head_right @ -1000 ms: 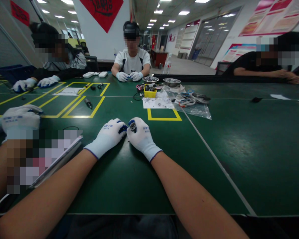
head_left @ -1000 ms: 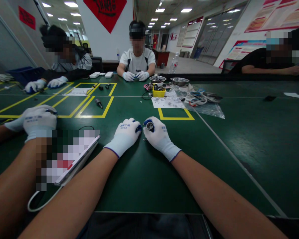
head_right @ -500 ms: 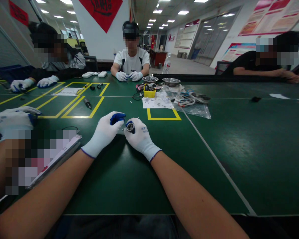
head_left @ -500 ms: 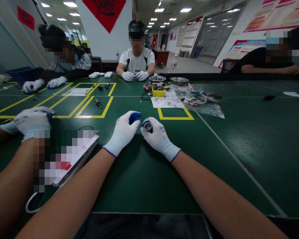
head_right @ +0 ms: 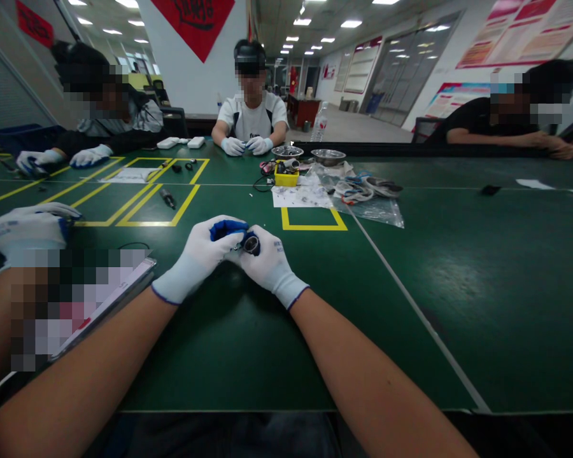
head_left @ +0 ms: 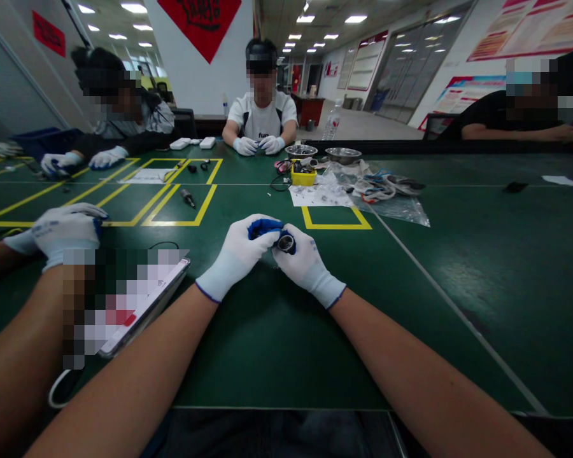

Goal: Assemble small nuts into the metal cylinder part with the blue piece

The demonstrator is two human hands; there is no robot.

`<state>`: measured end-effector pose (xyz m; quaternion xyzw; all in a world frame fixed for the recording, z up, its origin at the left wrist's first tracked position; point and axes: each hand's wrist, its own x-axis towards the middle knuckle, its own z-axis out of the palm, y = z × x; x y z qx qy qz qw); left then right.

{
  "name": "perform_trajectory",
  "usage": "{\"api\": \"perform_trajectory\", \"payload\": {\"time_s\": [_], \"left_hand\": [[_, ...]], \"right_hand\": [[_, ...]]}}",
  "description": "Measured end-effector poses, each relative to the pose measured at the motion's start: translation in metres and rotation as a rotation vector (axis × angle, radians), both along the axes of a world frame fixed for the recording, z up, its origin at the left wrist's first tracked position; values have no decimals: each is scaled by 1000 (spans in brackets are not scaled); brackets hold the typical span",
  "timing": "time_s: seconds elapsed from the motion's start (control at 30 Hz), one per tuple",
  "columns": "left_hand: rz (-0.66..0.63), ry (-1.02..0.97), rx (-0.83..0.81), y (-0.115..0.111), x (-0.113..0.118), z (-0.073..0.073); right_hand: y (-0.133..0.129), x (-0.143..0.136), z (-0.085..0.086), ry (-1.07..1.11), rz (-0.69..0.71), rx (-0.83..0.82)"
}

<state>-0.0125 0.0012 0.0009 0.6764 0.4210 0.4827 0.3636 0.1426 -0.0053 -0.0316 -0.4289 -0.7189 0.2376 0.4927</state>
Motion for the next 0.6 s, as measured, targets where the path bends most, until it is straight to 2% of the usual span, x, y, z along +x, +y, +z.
{"api": "perform_trajectory", "payload": {"time_s": [0.2,0.37,0.6], "left_hand": [[-47,-67,5,1,0,-1],[-13,-142,5,1,0,-3],[-24,-86,-7,0,0,-1]], "right_hand": [[-1,-1,2,54,38,33],[-1,0,0,27,-23,36],[3,-2,-7,48,-81,-42]]}}
